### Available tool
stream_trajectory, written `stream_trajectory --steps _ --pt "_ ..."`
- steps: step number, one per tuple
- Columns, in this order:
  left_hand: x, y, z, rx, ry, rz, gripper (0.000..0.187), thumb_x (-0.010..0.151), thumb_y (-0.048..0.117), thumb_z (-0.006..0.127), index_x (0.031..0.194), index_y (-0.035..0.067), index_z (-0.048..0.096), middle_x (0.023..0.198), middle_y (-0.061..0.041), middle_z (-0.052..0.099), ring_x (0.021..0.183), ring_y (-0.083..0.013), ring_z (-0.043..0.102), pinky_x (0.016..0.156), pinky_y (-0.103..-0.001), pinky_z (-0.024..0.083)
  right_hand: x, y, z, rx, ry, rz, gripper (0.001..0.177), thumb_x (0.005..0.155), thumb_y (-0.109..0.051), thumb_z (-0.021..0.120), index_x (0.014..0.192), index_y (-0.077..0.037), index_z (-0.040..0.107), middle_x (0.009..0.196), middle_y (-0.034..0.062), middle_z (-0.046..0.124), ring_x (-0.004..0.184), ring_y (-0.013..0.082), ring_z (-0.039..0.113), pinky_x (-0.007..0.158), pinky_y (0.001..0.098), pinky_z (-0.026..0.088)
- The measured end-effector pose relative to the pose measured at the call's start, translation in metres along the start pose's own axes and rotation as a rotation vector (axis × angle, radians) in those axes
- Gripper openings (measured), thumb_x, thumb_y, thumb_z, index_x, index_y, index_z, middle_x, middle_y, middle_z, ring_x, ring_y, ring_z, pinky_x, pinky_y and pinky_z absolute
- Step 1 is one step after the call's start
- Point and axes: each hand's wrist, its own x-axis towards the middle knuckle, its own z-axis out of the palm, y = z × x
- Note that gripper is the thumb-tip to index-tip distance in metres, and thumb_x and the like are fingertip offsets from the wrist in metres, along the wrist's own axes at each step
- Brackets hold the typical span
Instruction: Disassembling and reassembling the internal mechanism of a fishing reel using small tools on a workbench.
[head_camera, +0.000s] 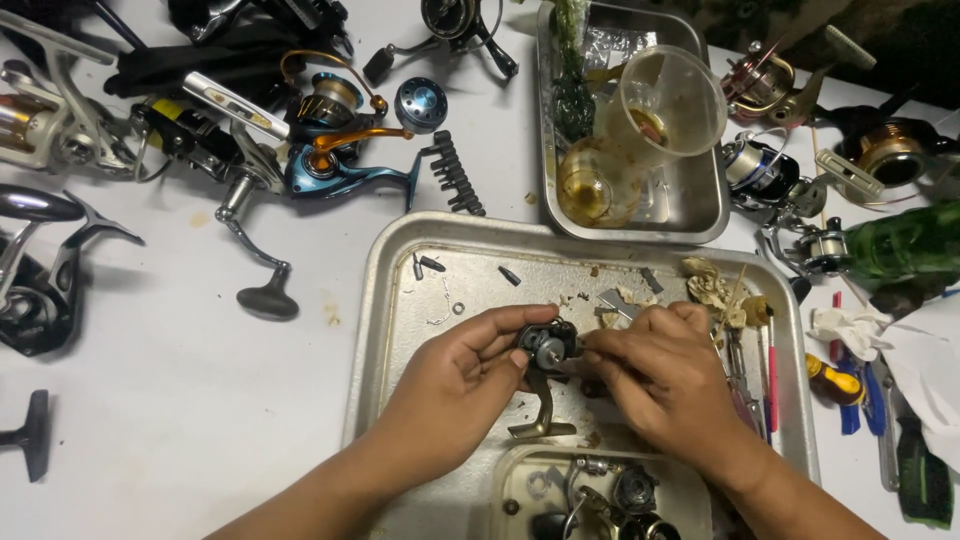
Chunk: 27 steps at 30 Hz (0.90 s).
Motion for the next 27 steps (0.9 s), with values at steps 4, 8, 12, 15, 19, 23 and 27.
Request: stream_trajectory --steps 4,8,12,15,19,23,27 --pt "-0.001 0.003 0.002 -0.018 0.029 -0.090 0.042 0.094 0.012 0.055 0.134 0.018 0.069 0.127 0.000 0.078 0.101 -0.0063 0.071 0.089 -0.021 0.053 0.001 -0.004 0.000 -0.024 0.000 -0.012 0.010 0.087 -0.015 0.075 0.096 -0.010 0.076 0.070 0.0005 0.061 0.066 0.0140 0.054 0.080 0.0348 0.031" --pt "-0.003 0.004 0.004 -0.055 0.020 -0.081 0.043 0.094 0.009 0.056 0.135 0.016 0.068 0.124 -0.002 0.079 0.096 -0.0080 0.073 0.088 -0.021 0.056 -0.001 -0.002 0.002 0.015 0.037 -0.022 0.009 0.088 -0.013 0.072 0.094 -0.007 0.076 0.070 0.0025 0.065 0.065 0.0141 0.054 0.079 0.0347 0.032" --pt "-0.002 0.001 0.003 -0.035 0.003 -0.057 0.044 0.095 0.012 0.056 0.137 0.016 0.068 0.112 0.000 0.078 0.087 -0.0088 0.073 0.084 -0.022 0.054 0.001 -0.003 0.000 0.013 0.023 -0.023 0.008 0.088 -0.012 0.072 0.093 -0.006 0.076 0.074 0.0038 0.069 0.066 0.0149 0.059 0.076 0.0329 0.035" --pt "-0.004 0.004 0.004 -0.021 0.014 -0.093 0.047 0.095 0.012 0.057 0.140 0.017 0.068 0.105 0.004 0.078 0.091 -0.0052 0.070 0.084 -0.019 0.051 0.003 -0.006 -0.003 0.011 0.001 -0.031 0.008 0.089 -0.014 0.071 0.091 -0.009 0.076 0.078 0.0006 0.077 0.068 0.0139 0.060 0.077 0.0338 0.035" --pt "-0.002 -0.006 0.005 -0.043 0.000 0.015 0.046 0.095 0.011 0.056 0.139 0.012 0.066 0.118 0.001 0.077 0.098 -0.0032 0.069 0.089 -0.018 0.051 0.004 -0.009 -0.004 0.060 -0.001 -0.020 0.007 0.089 -0.011 0.070 0.090 -0.006 0.075 0.078 0.0030 0.076 0.068 0.0160 0.061 0.078 0.0354 0.036" --pt "-0.003 -0.002 0.006 -0.007 0.051 0.007 0.041 0.092 0.012 0.060 0.131 0.015 0.071 0.119 -0.004 0.080 0.103 -0.0071 0.075 0.092 -0.019 0.055 0.003 -0.014 -0.004 0.088 -0.001 -0.008 0.006 0.086 -0.009 0.073 0.089 -0.005 0.075 0.081 0.0047 0.077 0.068 0.0169 0.064 0.077 0.0339 0.040" --pt "-0.008 0.013 0.006 0.069 0.073 -0.150 0.044 0.090 0.014 0.062 0.130 0.021 0.079 0.086 0.005 0.079 0.068 -0.0007 0.060 0.062 -0.017 0.045 -0.001 -0.014 -0.005 0.090 0.005 -0.009 0.004 0.083 -0.007 0.077 0.086 -0.006 0.074 0.079 0.0038 0.076 0.069 0.0163 0.065 0.076 0.0334 0.041"
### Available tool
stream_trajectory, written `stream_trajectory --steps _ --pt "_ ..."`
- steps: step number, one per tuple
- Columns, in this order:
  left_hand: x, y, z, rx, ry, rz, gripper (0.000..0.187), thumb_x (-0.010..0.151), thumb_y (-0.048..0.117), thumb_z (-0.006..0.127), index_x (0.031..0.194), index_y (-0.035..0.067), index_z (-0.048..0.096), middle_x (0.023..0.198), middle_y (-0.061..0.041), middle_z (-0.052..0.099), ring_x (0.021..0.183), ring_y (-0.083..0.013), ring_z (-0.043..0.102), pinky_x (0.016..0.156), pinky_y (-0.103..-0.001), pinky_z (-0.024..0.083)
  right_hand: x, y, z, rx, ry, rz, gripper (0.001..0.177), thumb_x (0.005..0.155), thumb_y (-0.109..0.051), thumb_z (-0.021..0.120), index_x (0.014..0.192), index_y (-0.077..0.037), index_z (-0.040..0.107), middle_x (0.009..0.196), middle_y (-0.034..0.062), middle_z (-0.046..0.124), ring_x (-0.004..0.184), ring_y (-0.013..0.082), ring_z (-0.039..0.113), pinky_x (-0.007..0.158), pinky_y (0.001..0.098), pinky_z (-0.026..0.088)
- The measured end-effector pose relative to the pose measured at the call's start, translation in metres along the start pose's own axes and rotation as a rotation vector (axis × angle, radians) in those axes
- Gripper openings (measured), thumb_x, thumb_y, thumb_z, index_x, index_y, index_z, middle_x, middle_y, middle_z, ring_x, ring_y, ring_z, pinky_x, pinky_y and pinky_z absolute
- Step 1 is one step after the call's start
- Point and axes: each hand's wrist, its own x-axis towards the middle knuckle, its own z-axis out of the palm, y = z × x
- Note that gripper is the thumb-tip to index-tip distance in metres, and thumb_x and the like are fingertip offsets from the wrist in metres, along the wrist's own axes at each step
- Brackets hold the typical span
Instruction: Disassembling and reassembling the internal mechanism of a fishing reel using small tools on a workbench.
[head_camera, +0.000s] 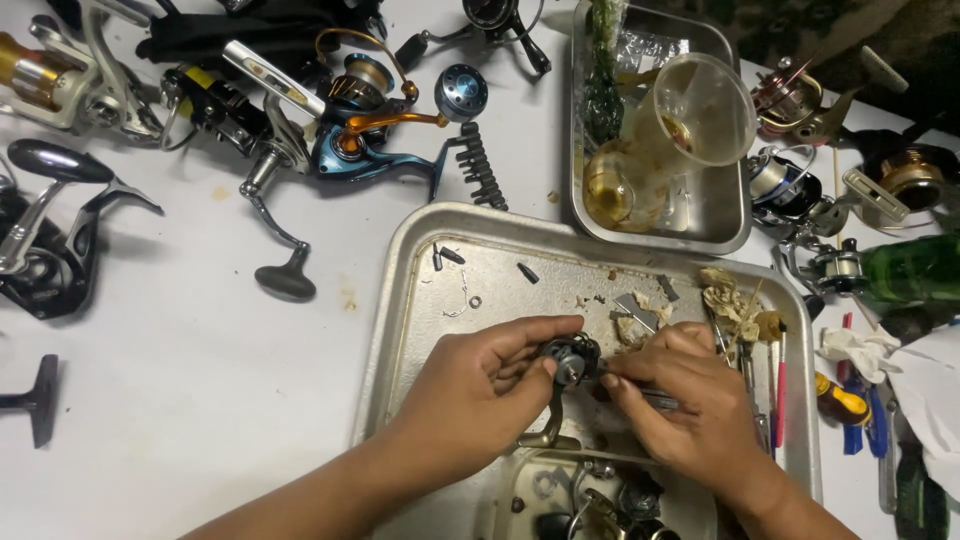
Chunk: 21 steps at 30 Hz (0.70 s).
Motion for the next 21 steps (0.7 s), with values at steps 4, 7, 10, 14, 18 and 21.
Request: stream_trajectory --steps 4,7,10,14,18,21 --pt "0.000 -0.005 -0.001 -0.005 -0.006 0.106 0.040 0.094 0.011 0.060 0.129 0.015 0.079 0.069 0.007 0.066 0.052 -0.0022 0.041 0.050 -0.020 0.034 0.001 -0.004 -0.003 0.014 -0.002 -0.034 0.006 0.084 -0.009 0.076 0.089 -0.006 0.074 0.077 0.0030 0.076 0.066 0.0160 0.063 0.075 0.0335 0.039" --pt "0.000 -0.002 -0.003 0.050 0.004 0.066 0.042 0.087 0.016 0.062 0.126 0.021 0.078 0.110 0.001 0.086 0.088 -0.0010 0.076 0.075 -0.015 0.054 0.000 -0.006 -0.005 0.027 -0.019 -0.038 0.007 0.083 -0.009 0.075 0.089 -0.004 0.074 0.076 0.0039 0.076 0.062 0.0168 0.060 0.072 0.0331 0.040" --pt "-0.002 -0.004 -0.003 0.125 -0.026 0.075 0.045 0.092 0.015 0.060 0.133 0.021 0.078 0.057 0.013 0.057 0.047 -0.0036 0.031 0.047 -0.023 0.026 -0.002 -0.007 -0.007 0.049 -0.034 -0.021 0.006 0.084 -0.007 0.073 0.089 -0.004 0.073 0.074 0.0042 0.072 0.062 0.0168 0.059 0.071 0.0329 0.042" --pt "-0.004 -0.001 -0.002 0.148 -0.063 0.119 0.053 0.088 0.019 0.072 0.141 0.021 0.071 0.056 0.012 0.039 0.050 -0.0039 0.029 0.051 -0.021 0.029 -0.004 -0.008 -0.007 0.045 -0.029 -0.024 0.005 0.083 -0.007 0.074 0.087 -0.004 0.073 0.068 0.0042 0.069 0.059 0.0158 0.057 0.069 0.0325 0.043" --pt "-0.003 0.001 -0.003 0.207 -0.087 0.085 0.054 0.089 0.023 0.071 0.144 0.024 0.069 0.055 0.012 0.040 0.048 -0.0050 0.030 0.048 -0.022 0.028 -0.010 -0.001 -0.005 0.034 -0.056 -0.003 0.003 0.083 -0.009 0.075 0.086 -0.007 0.074 0.067 0.0016 0.070 0.058 0.0129 0.055 0.065 0.0304 0.039" --pt "-0.003 0.000 -0.004 0.260 -0.082 0.110 0.053 0.092 0.025 0.069 0.145 0.027 0.067 0.053 0.012 0.039 0.047 -0.0058 0.026 0.047 -0.024 0.024 -0.010 0.001 -0.004 0.050 -0.059 0.002 0.007 0.081 -0.008 0.077 0.088 -0.006 0.074 0.069 0.0022 0.073 0.059 0.0130 0.058 0.067 0.0305 0.042"
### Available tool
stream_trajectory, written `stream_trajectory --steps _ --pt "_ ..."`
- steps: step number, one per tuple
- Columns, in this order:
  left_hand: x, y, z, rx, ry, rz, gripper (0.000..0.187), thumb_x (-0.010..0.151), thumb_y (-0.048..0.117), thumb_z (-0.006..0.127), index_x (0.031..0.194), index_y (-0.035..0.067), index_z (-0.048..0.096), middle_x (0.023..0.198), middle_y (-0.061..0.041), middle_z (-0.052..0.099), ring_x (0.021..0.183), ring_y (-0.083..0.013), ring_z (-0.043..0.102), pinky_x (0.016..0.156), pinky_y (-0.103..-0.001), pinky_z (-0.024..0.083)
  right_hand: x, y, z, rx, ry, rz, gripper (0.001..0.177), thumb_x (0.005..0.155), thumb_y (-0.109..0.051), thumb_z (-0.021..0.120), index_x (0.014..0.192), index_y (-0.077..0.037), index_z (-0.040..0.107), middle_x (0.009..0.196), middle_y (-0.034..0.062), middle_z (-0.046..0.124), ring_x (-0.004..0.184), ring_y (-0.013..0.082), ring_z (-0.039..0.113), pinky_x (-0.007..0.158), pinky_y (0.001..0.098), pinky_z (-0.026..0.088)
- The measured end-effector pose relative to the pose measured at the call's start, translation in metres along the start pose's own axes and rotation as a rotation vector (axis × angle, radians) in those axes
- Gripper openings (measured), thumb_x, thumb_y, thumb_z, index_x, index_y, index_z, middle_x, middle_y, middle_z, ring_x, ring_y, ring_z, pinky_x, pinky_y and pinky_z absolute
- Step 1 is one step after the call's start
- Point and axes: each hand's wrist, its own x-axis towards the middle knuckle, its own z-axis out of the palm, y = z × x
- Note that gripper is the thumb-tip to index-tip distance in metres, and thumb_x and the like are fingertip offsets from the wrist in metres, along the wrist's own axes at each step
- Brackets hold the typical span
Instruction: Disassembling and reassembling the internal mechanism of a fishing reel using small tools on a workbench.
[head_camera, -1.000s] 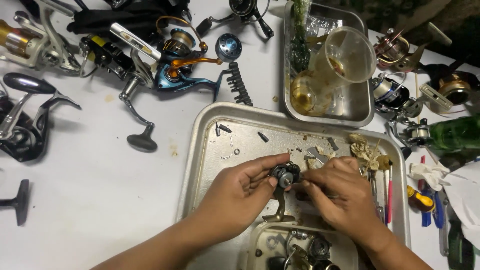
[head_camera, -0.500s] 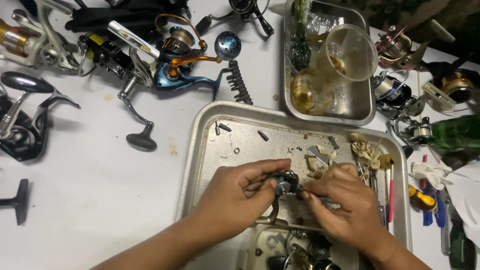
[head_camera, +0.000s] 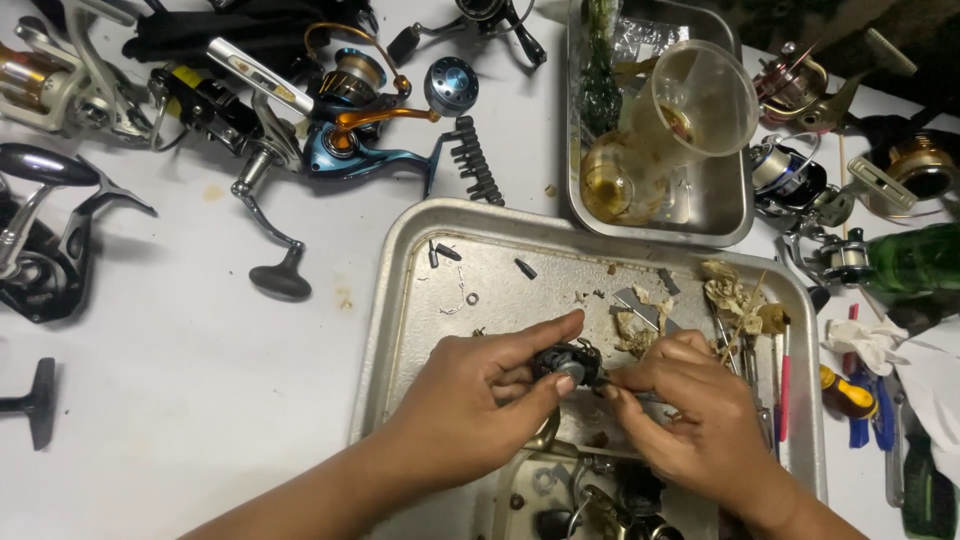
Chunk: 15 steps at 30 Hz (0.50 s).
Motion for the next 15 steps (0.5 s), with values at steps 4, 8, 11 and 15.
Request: stream_trajectory --steps 4,8,11,15 --pt "0.0031 -0.0050 0.0026 -0.034 0.015 0.125 0.053 0.090 0.028 0.065 0.143 0.026 0.059 0.135 -0.009 0.071 0.109 -0.0141 0.073 0.103 -0.035 0.058 0.0018 -0.0002 -0.0004 -0.008 -0.005 0.011 0.004 0.082 -0.009 0.076 0.085 -0.006 0.074 0.067 0.0026 0.070 0.057 0.0135 0.055 0.064 0.0306 0.039" --pt "0.0034 -0.0013 0.0026 -0.002 -0.031 0.111 0.057 0.091 0.026 0.064 0.146 0.026 0.053 0.144 -0.005 0.064 0.121 -0.0266 0.072 0.105 -0.044 0.056 0.0047 0.0013 -0.0013 0.045 -0.081 0.086 0.009 0.087 -0.013 0.068 0.080 -0.009 0.069 0.071 0.0015 0.071 0.063 0.0142 0.060 0.069 0.0311 0.039" --pt "0.0030 -0.0052 0.0033 -0.016 -0.018 0.151 0.057 0.091 0.026 0.064 0.146 0.024 0.053 0.144 -0.004 0.064 0.122 -0.0237 0.070 0.105 -0.042 0.056 0.0062 0.0041 -0.0010 0.096 -0.107 0.120 0.014 0.091 -0.017 0.066 0.080 -0.008 0.067 0.074 0.0026 0.071 0.068 0.0167 0.065 0.074 0.0328 0.041" --pt "0.0022 -0.0041 0.0000 0.160 -0.084 0.157 0.063 0.093 0.037 0.058 0.153 0.031 0.042 0.149 -0.005 0.056 0.107 -0.0340 0.077 0.093 -0.044 0.063 0.0042 0.0051 -0.0015 0.140 -0.087 0.129 0.019 0.091 -0.018 0.067 0.075 -0.007 0.065 0.071 0.0029 0.069 0.066 0.0175 0.064 0.072 0.0325 0.045"
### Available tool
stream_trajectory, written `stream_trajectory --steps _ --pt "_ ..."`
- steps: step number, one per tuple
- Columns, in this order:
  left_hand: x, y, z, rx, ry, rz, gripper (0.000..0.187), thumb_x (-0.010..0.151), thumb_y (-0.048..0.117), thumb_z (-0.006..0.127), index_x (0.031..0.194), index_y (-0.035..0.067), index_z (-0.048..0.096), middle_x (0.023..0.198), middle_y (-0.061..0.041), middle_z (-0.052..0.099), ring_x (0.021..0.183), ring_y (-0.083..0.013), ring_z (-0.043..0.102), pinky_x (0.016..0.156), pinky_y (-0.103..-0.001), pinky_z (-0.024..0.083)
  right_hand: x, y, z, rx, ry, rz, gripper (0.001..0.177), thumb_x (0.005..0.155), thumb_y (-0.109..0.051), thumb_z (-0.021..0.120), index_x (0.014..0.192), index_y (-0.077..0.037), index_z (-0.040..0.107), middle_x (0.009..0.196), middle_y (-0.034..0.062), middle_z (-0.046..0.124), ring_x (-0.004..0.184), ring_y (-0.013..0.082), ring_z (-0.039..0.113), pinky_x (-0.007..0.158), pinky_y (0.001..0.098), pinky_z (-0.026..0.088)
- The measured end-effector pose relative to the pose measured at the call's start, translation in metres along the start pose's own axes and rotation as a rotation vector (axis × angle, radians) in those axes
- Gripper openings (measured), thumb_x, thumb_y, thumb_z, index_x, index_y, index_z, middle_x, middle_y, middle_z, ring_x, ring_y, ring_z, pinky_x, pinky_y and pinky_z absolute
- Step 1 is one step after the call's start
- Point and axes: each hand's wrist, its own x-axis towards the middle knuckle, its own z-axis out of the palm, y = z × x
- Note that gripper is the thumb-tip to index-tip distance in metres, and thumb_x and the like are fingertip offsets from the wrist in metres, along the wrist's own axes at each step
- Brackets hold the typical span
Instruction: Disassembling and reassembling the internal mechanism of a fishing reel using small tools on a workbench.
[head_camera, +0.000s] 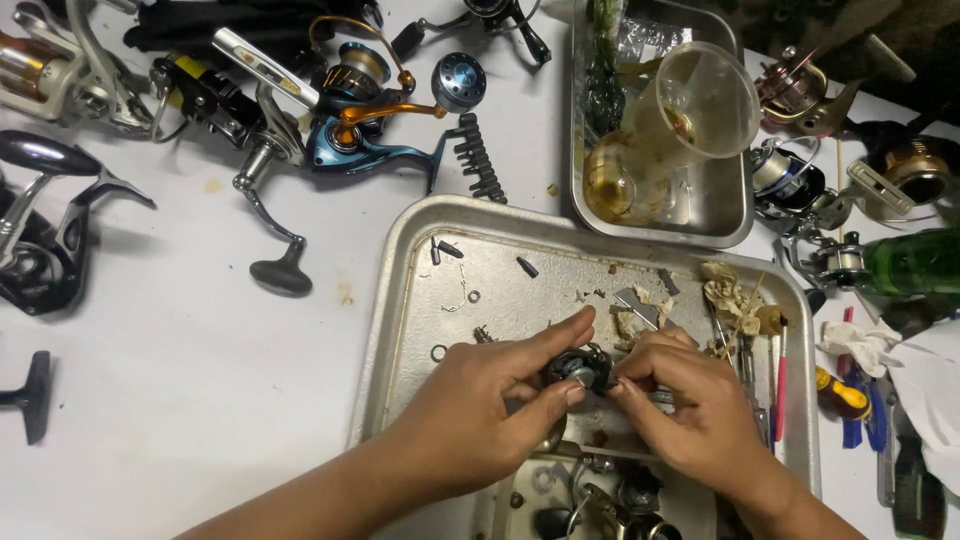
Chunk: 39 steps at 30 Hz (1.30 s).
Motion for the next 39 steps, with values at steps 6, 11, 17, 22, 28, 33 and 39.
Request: stream_trajectory --steps 6,11,17,22,28,33,39 --pt "0.001 0.011 0.002 0.071 -0.121 -0.068 0.080 0.095 0.027 0.058 0.160 0.036 0.013 0.153 0.004 0.056 0.110 -0.0258 0.074 0.069 -0.032 0.068 -0.004 0.001 -0.001 0.006 0.015 -0.023 0.017 0.086 -0.012 0.069 0.070 -0.010 0.065 0.064 0.0012 0.066 0.059 0.0129 0.058 0.063 0.0278 0.045" --pt "-0.003 0.002 0.006 0.063 -0.035 0.049 0.076 0.095 0.030 0.056 0.161 0.031 0.018 0.149 0.000 0.062 0.099 -0.0276 0.079 0.087 -0.041 0.059 -0.001 -0.003 0.000 0.054 -0.011 -0.035 0.018 0.086 -0.009 0.070 0.069 -0.010 0.064 0.062 0.0008 0.065 0.056 0.0133 0.058 0.064 0.0293 0.046" --pt "-0.006 0.006 0.004 -0.047 0.009 0.036 0.074 0.092 0.031 0.060 0.159 0.031 0.028 0.147 0.000 0.063 0.094 -0.0268 0.082 0.086 -0.037 0.065 -0.003 0.000 0.006 0.052 0.031 -0.062 0.017 0.091 -0.014 0.065 0.077 -0.006 0.065 0.069 0.0051 0.068 0.062 0.0182 0.061 0.067 0.0315 0.049" --pt "-0.007 0.001 0.007 -0.128 0.102 0.077 0.073 0.088 0.027 0.064 0.156 0.027 0.036 0.143 -0.002 0.066 0.083 -0.0170 0.082 0.079 -0.028 0.065 -0.005 0.004 0.007 0.042 0.030 -0.088 0.015 0.091 -0.013 0.067 0.089 0.002 0.067 0.081 0.0112 0.071 0.076 0.0252 0.067 0.077 0.0371 0.054" --pt "-0.007 0.007 0.002 -0.080 0.078 0.052 0.075 0.089 0.031 0.062 0.158 0.030 0.032 0.146 0.002 0.064 0.081 -0.0190 0.083 0.070 -0.028 0.060 0.000 0.000 0.007 0.057 0.067 -0.157 0.015 0.088 -0.010 0.069 0.083 0.004 0.068 0.074 0.0112 0.069 0.070 0.0245 0.064 0.073 0.0361 0.054" --pt "-0.006 0.012 -0.001 -0.061 0.007 -0.014 0.077 0.089 0.029 0.060 0.158 0.032 0.026 0.150 0.003 0.059 0.082 -0.0212 0.081 0.047 -0.026 0.062 -0.002 0.004 0.006 0.064 0.076 -0.113 0.013 0.088 -0.008 0.067 0.082 0.004 0.067 0.073 0.0115 0.067 0.069 0.0246 0.062 0.072 0.0373 0.050" --pt "-0.004 0.007 0.002 -0.028 0.036 0.006 0.075 0.088 0.033 0.060 0.157 0.035 0.030 0.146 0.005 0.063 0.088 -0.0203 0.081 0.067 -0.032 0.066 -0.020 0.044 0.011 0.134 0.034 -0.089 0.010 0.089 -0.009 0.066 0.090 -0.001 0.072 0.080 0.0093 0.075 0.075 0.0201 0.068 0.076 0.0325 0.057"
